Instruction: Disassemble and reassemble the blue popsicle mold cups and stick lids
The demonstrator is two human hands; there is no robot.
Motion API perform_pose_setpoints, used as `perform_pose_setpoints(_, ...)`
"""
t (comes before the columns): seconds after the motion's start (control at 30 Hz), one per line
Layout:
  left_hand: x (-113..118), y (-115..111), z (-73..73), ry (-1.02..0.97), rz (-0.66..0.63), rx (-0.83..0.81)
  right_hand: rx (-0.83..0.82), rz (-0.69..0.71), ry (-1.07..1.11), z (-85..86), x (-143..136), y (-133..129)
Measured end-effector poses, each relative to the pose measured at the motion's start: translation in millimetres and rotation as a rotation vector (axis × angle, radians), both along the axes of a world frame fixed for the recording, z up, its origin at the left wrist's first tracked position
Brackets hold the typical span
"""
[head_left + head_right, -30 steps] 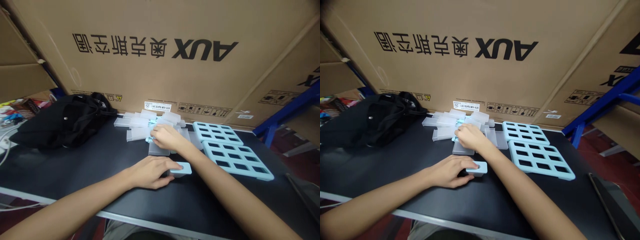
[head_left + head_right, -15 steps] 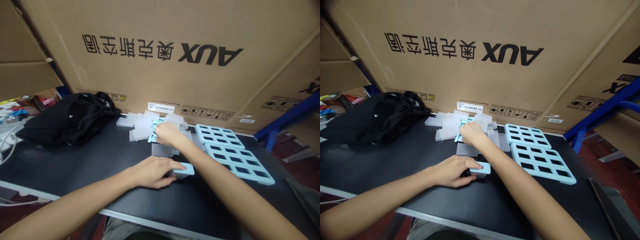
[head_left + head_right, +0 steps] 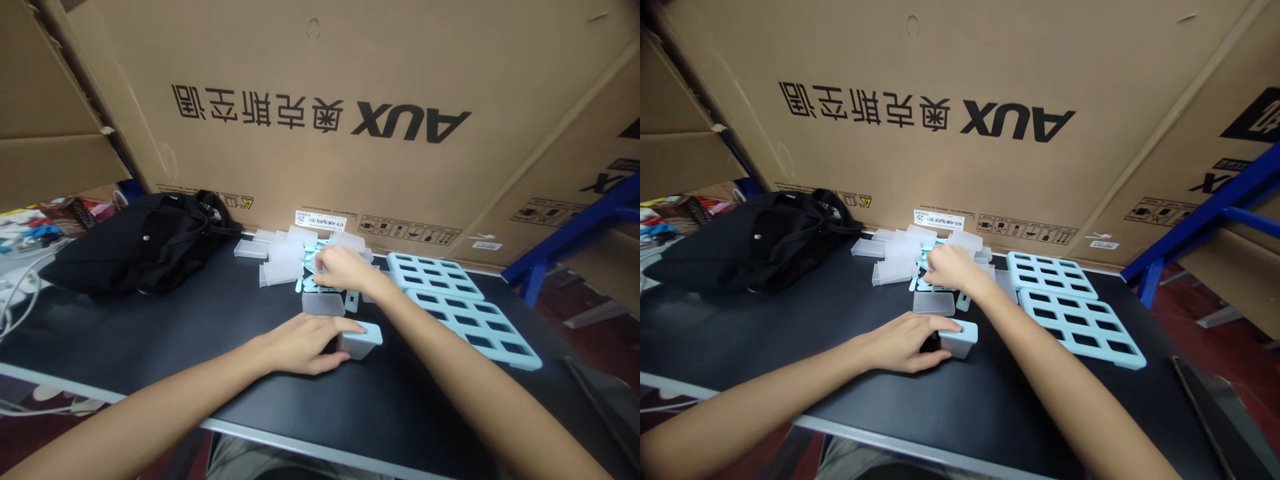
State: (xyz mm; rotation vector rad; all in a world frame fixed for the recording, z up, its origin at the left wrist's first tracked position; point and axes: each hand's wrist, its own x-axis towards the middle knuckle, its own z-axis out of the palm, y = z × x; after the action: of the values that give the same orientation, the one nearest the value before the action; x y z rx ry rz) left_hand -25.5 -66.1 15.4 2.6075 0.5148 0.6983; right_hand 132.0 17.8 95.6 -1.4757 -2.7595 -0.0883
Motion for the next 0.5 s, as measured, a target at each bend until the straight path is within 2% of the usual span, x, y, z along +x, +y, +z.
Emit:
perform_pose_setpoints(0.1,0.1,0.0,-0.4,0.029,0.045,-0.013,-0.083,0.014,0.316,16.0,26.4,-12.7)
perform_pose_setpoints(0.23,0.1,2.3,-4.6,0.02,0.102,-0.057,-0.24,0.021,0.875,26.8,61.3,-49.9)
perform_pose_setpoints(0.37,0.3,3.5,-9.2,-0.023,0.139,-0.065,-0.269,0.005,1.133,14.7,78.8,-85.9)
perform_pose_setpoints(0.5,0.7,1.2,-12.3,-0.061,0.141,-0.047,-0.302,0.045,1.134,-4.4,81.2,-99.0)
